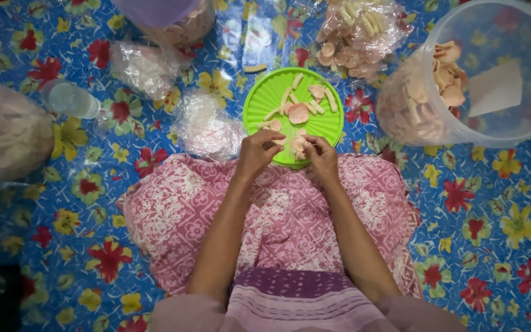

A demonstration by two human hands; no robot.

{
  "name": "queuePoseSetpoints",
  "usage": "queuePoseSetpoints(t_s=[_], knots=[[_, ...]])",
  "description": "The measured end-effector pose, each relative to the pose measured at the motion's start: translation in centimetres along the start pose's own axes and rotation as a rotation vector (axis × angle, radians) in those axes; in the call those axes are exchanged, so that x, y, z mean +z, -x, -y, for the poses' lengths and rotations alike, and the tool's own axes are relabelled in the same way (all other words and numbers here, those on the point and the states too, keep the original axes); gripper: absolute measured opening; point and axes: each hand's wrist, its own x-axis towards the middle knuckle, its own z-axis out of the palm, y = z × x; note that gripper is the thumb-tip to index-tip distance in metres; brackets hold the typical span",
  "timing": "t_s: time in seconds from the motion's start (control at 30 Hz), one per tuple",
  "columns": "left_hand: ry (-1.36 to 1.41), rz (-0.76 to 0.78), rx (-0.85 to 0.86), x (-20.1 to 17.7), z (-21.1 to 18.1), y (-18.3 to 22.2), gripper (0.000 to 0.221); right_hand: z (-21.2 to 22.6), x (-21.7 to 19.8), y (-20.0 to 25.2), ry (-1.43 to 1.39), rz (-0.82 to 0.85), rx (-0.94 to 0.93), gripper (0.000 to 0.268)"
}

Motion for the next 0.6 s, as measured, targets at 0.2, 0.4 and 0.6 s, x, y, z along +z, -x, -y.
queuePoseSetpoints(t_s=[0.2,0.4,0.6], knots=[[-0.052,0.018,0.049,-0.2,0.4,-0.6,0.033,-0.2,0.2,-0.3,-0.008,-0.009,-0.006,0.020],[-0.058,0.000,0.033,-0.3,-1.6,-0.2,0.032,-1.1,0.1,-0.7,-0.012,0.003,-0.013,0.019],[-0.093,0.030,0.048,0.1,-1.0,-0.4,0.032,-0.9,0.1,-0.5,-0.014,0.045,-0.009,0.019]])
